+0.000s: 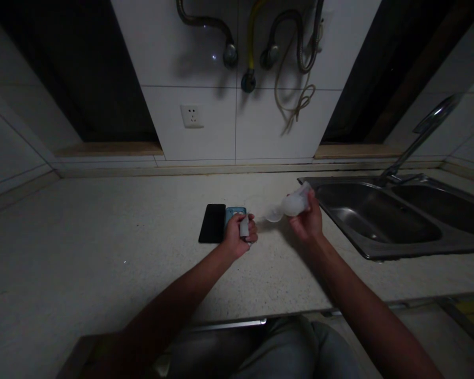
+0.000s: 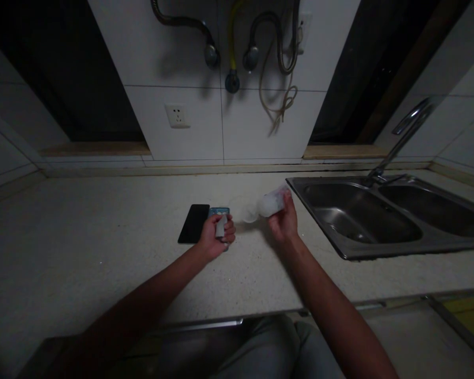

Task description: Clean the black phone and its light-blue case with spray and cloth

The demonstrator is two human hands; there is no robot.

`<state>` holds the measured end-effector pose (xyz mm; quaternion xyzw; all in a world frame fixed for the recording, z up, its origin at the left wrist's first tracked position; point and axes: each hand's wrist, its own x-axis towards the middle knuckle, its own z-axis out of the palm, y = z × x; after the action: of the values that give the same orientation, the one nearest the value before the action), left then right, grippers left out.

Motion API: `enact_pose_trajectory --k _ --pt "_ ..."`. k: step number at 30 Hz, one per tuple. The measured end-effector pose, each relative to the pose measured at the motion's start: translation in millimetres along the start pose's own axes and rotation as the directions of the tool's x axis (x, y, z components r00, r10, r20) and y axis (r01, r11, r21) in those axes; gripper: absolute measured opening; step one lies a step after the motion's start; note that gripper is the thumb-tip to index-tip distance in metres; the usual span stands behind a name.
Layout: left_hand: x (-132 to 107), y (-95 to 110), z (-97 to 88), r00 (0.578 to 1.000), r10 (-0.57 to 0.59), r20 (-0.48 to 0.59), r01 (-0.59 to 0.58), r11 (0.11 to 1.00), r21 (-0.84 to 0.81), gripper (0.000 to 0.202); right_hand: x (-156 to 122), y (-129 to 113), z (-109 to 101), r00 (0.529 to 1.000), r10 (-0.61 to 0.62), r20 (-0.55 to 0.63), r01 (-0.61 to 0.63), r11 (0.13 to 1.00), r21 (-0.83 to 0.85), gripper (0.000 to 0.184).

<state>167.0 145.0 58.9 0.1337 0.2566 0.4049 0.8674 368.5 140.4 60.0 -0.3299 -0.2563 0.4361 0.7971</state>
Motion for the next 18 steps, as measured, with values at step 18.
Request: enact_pose_trajectory --k 18 --pt "-7 -9 6.4 0.979 -0.165 0.12 0.12 0.941 0.317 0.021 -17 13 5 0.942 -0.334 0.04 0.315 0.833 -0.456 0.038"
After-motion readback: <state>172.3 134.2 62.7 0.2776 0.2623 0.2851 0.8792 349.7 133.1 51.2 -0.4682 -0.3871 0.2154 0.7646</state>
